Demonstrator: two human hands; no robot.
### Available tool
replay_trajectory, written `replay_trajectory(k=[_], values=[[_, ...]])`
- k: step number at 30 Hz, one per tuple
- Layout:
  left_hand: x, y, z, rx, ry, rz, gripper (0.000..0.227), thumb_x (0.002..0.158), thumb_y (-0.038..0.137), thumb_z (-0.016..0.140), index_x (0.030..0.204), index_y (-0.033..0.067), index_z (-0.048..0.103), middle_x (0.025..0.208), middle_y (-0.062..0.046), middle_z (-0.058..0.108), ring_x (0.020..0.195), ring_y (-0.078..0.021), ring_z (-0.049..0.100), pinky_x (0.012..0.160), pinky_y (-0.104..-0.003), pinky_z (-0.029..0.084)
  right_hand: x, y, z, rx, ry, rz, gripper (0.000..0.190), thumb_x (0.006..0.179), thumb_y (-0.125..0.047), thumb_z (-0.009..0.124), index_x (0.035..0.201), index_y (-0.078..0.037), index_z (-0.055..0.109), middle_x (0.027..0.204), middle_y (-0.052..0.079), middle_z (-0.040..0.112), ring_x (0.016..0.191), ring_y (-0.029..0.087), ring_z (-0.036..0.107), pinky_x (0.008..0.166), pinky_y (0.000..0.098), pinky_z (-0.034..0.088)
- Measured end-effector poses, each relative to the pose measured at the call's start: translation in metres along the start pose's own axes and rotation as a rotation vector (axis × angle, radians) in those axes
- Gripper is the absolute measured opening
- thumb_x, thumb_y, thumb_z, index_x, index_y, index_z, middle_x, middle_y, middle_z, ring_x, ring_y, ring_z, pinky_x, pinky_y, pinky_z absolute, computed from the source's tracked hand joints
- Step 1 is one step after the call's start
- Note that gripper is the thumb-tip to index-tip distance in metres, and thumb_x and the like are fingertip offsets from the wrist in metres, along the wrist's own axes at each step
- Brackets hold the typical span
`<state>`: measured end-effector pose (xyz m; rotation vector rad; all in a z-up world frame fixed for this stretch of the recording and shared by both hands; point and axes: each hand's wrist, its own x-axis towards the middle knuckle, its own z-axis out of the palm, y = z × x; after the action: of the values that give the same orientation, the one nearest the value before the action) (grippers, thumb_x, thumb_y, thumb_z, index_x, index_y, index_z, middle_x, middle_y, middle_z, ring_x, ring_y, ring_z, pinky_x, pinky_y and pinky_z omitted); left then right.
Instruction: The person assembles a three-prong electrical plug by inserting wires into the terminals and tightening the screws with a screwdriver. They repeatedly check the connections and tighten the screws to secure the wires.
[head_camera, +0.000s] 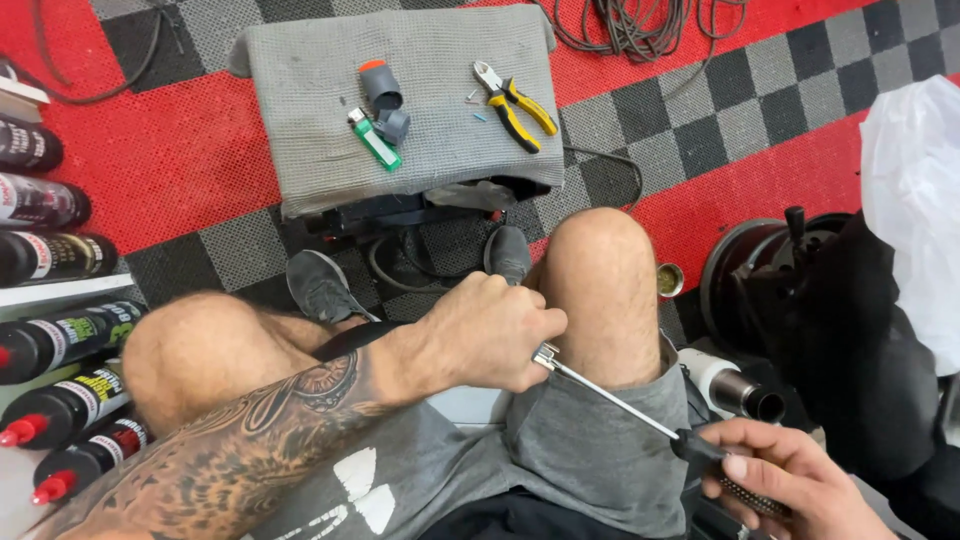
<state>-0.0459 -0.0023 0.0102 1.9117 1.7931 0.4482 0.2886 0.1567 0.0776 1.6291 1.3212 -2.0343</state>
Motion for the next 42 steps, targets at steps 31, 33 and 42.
replay_trajectory(k=[31, 33, 42], values=[[-0.007, 0.004, -0.043, -0.345, -0.385, -0.303, 0.038, 0.061, 0.032, 0.057, 0.094, 0.0203, 0.072, 0.09, -0.013, 0.068, 0.079, -0.0378, 0.064, 0.063, -0.047, 0.051, -0.014, -0.04, 0.048, -1.142, 0.111, -1.02, 0.035, 0.069, -0.013, 0.08, 0.099, -0.002, 0.066, 0.094, 0.01, 0.073, 0.081, 0.019, 0.072, 0.077, 0.028, 0.058], [-0.006, 0.005, -0.047, -0.399, -0.43, -0.311, 0.041, 0.061, 0.034, 0.059, 0.097, 0.0199, 0.073, 0.091, -0.016, 0.066, 0.078, -0.0354, 0.064, 0.061, -0.044, 0.051, -0.021, -0.047, 0.064, -1.538, 0.218, -1.564, 0.025, 0.08, -0.016, 0.072, 0.094, 0.002, 0.063, 0.092, 0.016, 0.064, 0.073, 0.028, 0.065, 0.067, 0.0324, 0.056], [-0.01, 0.002, -0.014, -0.187, -0.254, -0.202, 0.024, 0.065, 0.028, 0.056, 0.081, 0.0145, 0.068, 0.078, -0.012, 0.068, 0.073, -0.0423, 0.064, 0.059, -0.051, 0.052, -0.009, -0.025, 0.043, -0.352, 0.222, -0.205, 0.026, 0.06, 0.015, 0.082, 0.086, 0.015, 0.082, 0.067, 0.023, 0.081, 0.059, 0.026, 0.068, 0.054, 0.036, 0.051]])
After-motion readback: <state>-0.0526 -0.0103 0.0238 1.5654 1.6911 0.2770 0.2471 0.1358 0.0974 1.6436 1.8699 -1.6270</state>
